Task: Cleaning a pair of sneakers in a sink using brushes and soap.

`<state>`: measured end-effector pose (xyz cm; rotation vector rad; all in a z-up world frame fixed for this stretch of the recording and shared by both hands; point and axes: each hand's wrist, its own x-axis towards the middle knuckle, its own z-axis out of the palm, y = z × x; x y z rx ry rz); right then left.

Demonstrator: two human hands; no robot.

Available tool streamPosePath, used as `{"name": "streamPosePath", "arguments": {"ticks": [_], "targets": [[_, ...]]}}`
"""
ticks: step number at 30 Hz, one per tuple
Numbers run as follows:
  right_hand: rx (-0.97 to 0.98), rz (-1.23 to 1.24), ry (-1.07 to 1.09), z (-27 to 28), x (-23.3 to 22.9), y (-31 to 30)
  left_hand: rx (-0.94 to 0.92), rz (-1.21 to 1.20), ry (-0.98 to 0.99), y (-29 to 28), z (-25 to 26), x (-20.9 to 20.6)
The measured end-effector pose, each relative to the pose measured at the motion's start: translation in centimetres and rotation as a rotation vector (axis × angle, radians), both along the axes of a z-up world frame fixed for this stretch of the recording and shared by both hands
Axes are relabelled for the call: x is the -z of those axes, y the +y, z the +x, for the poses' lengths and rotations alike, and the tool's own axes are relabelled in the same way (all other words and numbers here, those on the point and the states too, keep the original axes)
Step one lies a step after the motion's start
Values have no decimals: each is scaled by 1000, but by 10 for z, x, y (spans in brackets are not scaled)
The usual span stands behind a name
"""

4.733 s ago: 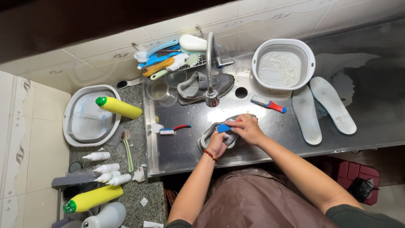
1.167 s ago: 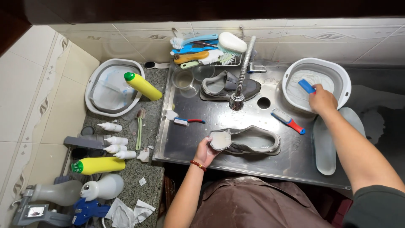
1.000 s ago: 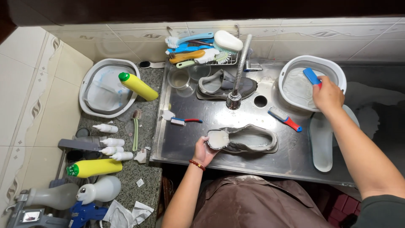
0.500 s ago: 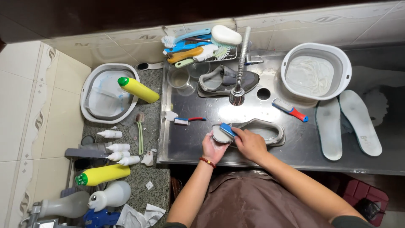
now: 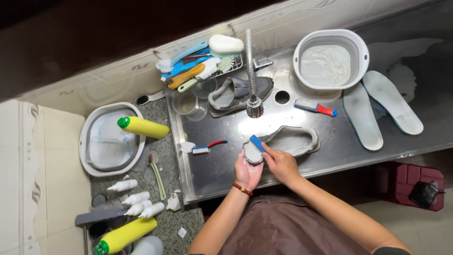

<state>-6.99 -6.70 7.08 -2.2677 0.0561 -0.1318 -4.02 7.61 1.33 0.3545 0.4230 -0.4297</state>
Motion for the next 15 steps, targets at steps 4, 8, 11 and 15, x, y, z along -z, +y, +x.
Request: {"name": "streamPosePath", "arguments": {"ticks": [4, 8, 11, 15], "targets": [[7, 79, -50, -11, -9, 7, 74, -10, 9, 4, -3, -7], [53, -17, -43, -6, -7, 7, 132, 31, 23, 7, 4, -21], [55, -28, 7, -10, -8, 9, 147, 45, 33, 8, -3, -26], [99, 8, 20, -6, -6, 7, 142, 27, 40, 10, -4, -9]]}}
